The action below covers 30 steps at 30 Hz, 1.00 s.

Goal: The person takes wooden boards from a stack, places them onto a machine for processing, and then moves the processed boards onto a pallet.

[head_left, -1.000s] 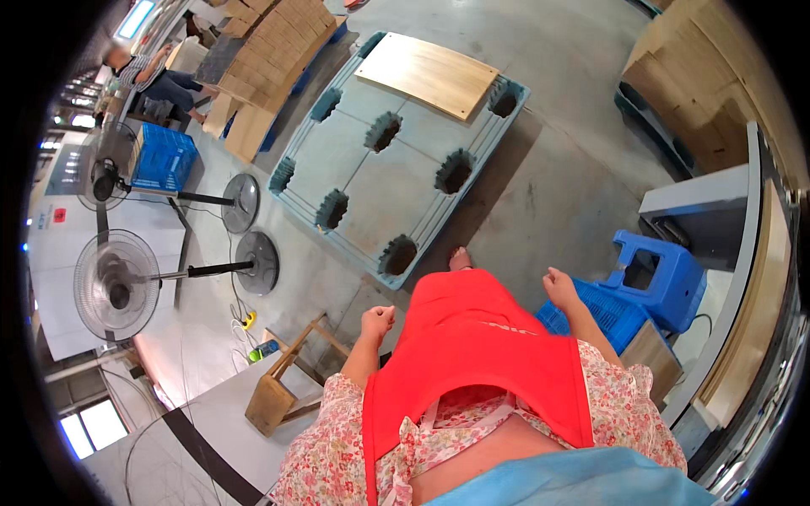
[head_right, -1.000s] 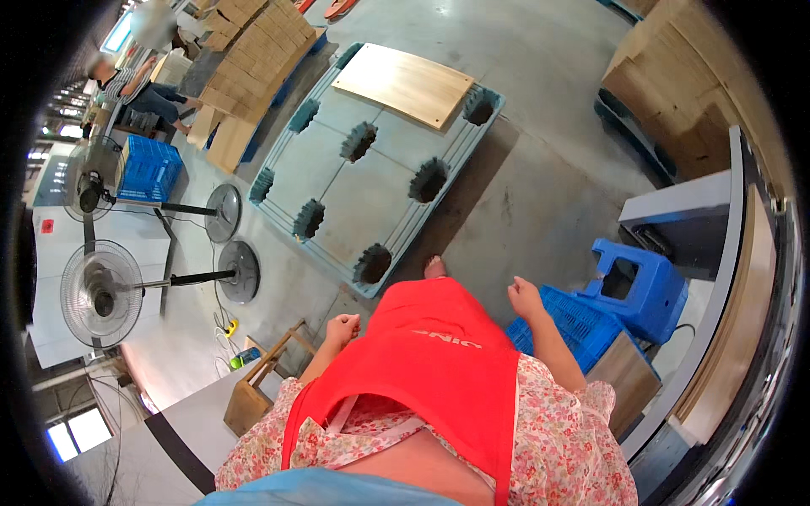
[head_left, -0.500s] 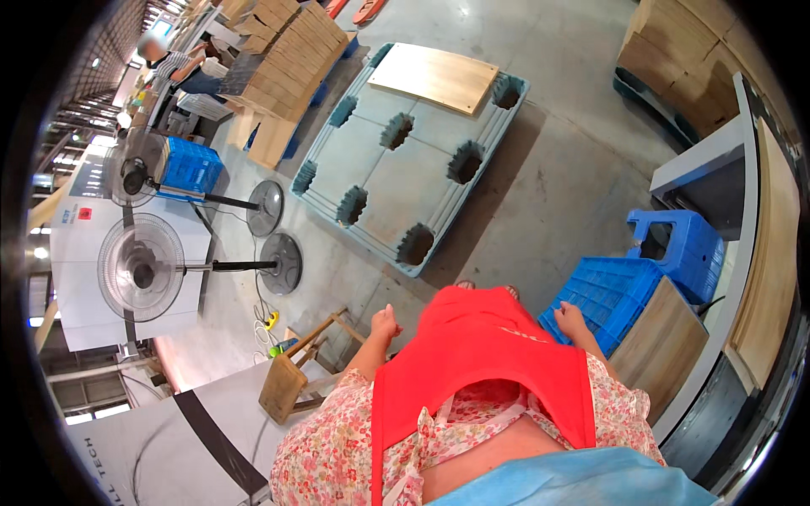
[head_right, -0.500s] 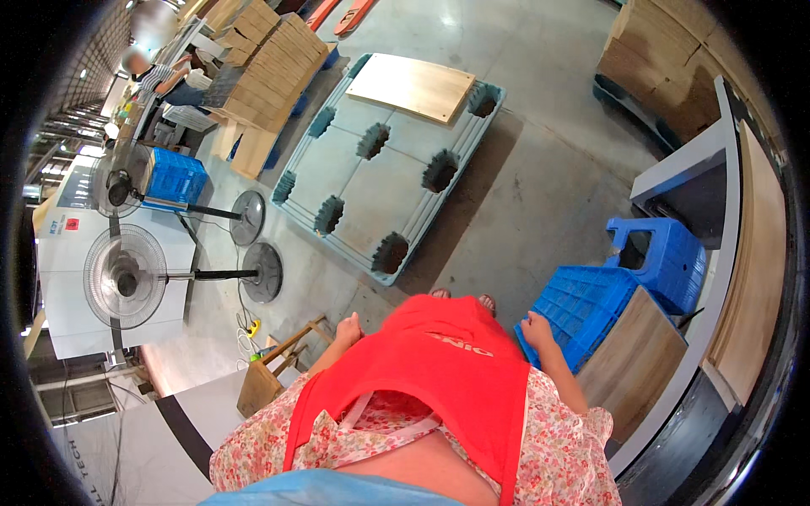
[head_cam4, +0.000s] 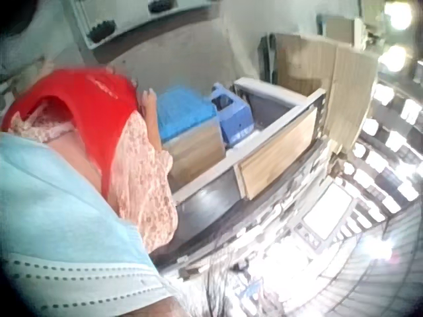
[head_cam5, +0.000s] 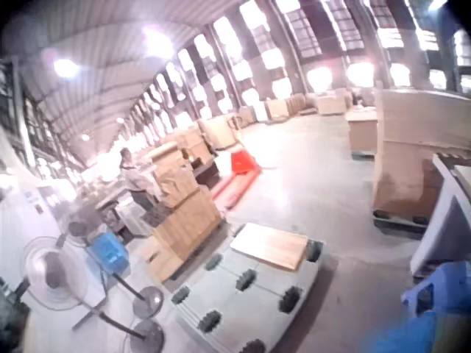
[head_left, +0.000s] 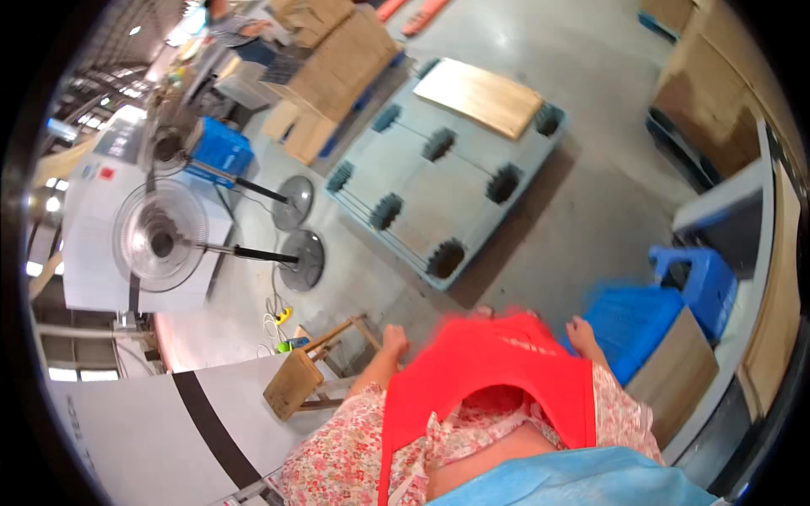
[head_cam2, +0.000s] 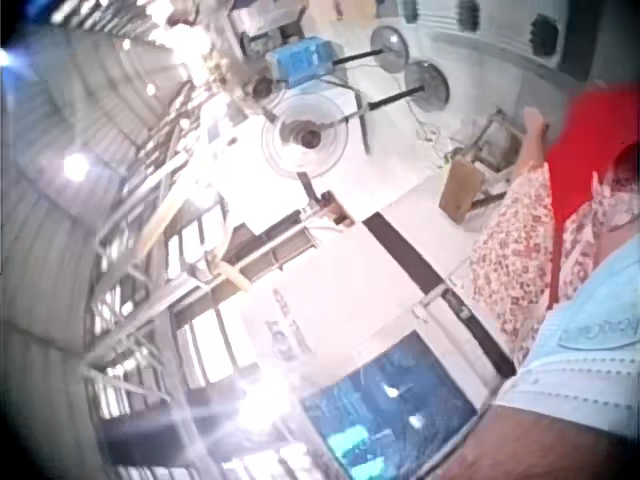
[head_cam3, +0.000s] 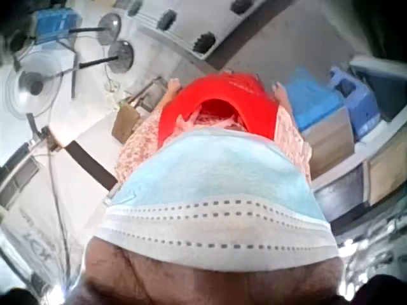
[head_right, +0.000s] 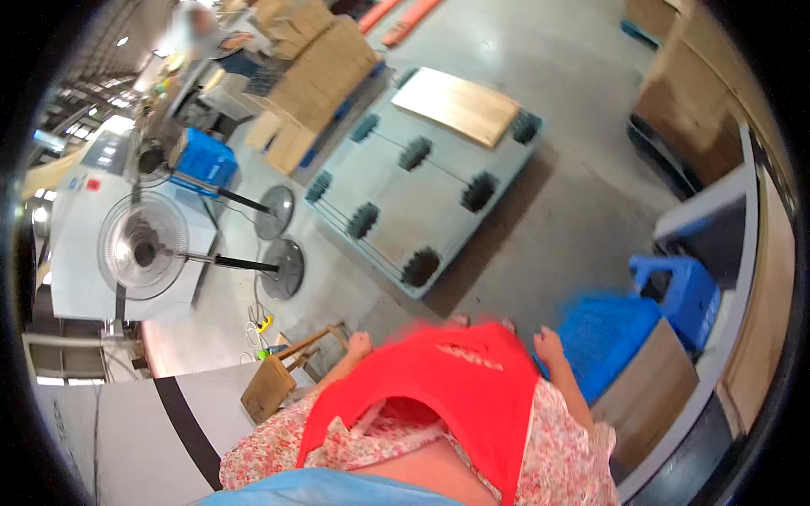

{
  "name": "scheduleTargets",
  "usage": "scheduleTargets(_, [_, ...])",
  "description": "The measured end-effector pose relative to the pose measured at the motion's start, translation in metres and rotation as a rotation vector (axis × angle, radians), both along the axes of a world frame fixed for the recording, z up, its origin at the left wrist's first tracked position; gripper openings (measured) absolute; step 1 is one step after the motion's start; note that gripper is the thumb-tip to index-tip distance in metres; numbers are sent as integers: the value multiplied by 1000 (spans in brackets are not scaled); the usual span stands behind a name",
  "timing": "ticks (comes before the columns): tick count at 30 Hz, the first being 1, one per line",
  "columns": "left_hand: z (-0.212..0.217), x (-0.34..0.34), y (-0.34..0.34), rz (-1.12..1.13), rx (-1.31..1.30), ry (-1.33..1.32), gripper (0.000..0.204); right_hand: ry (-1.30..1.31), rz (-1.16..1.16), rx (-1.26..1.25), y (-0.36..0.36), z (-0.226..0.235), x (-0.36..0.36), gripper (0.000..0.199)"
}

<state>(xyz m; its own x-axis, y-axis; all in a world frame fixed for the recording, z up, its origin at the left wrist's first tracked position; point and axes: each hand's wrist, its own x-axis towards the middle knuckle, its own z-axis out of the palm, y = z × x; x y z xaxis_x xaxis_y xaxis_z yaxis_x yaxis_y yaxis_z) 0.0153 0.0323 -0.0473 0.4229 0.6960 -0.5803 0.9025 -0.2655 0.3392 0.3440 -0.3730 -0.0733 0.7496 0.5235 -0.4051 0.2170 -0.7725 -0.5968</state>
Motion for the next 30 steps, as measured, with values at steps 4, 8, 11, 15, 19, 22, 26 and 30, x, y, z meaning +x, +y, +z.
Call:
scheduleTargets(4, [-33, -29, 20, -475, 181, 360, 39, -82, 17, 104, 11, -30, 0, 28])
scheduleTargets(8, [-40, -51, 20, -36, -27, 87, 36, 38, 44, 7, 25, -26, -1, 30])
scheduleTargets(11, [-17, -26, 19, 404, -254, -63, 32, 41, 41, -16, 22, -27, 0, 30])
scheduleTargets(15, [10, -8, 17, 384, -290, -50, 34, 3, 39, 0, 18, -32, 5, 29])
scheduleTargets(19, [-17, -28, 27, -45, -72, 26, 35, 5, 52, 24, 24, -34, 11, 28])
scheduleTargets(22, [-26, -23, 30, 196, -193, -64, 28, 45, 43, -15, 28, -24, 12, 27])
scheduleTargets(26, [-3, -10, 31, 355, -267, -36, 23, 47, 46, -15, 33, -25, 10, 26])
scheduleTargets(30, [-31, -22, 54, -497, 131, 277, 21, -21, 52, 39, 34, -28, 6, 26])
